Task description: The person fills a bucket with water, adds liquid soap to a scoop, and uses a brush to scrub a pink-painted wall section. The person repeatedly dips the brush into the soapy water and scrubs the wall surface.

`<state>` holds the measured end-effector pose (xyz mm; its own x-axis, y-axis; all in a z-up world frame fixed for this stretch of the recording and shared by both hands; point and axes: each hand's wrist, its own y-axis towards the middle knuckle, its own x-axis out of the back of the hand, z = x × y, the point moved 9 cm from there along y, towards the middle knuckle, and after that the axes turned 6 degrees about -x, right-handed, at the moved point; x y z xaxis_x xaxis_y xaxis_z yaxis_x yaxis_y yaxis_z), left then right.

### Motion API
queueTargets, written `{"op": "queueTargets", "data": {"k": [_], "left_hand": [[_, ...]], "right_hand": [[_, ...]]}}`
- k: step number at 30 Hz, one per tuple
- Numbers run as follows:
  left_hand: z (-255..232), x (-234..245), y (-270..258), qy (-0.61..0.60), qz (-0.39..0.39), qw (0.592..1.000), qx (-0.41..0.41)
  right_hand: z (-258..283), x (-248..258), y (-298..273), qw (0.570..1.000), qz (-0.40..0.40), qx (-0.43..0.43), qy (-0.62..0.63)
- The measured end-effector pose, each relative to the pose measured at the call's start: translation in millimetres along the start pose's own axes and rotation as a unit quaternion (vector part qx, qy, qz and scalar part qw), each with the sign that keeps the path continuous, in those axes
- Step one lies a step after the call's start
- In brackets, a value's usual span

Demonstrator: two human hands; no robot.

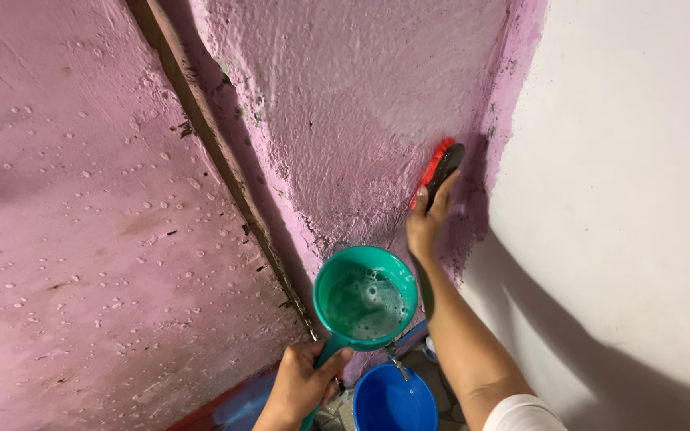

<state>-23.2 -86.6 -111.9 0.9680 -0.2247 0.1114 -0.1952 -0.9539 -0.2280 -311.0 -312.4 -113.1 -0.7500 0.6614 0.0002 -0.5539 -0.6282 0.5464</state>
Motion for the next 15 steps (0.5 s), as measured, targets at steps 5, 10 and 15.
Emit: {"op": "queueTargets", "data": {"k": [5,10,15], "left_hand": [[1.0,15.4,-11.4,-0.003,0.017,1.000,0.021],[-0.6,20.0,-20.7,-0.023,0.009,0.999,0.030],[1.9,19.6,-22.9,-0.021,0.014,0.999,0.040]], "right_hand": [[48.8,-23.0,-45.4,0.956,0.022,0.278,-0.090],[10.8,6.2,-12.1,0.991,-0.013,0.115,-0.065],[7.2,-18.5,-30.9,0.999,-0.016,0.033,0.032]]}}
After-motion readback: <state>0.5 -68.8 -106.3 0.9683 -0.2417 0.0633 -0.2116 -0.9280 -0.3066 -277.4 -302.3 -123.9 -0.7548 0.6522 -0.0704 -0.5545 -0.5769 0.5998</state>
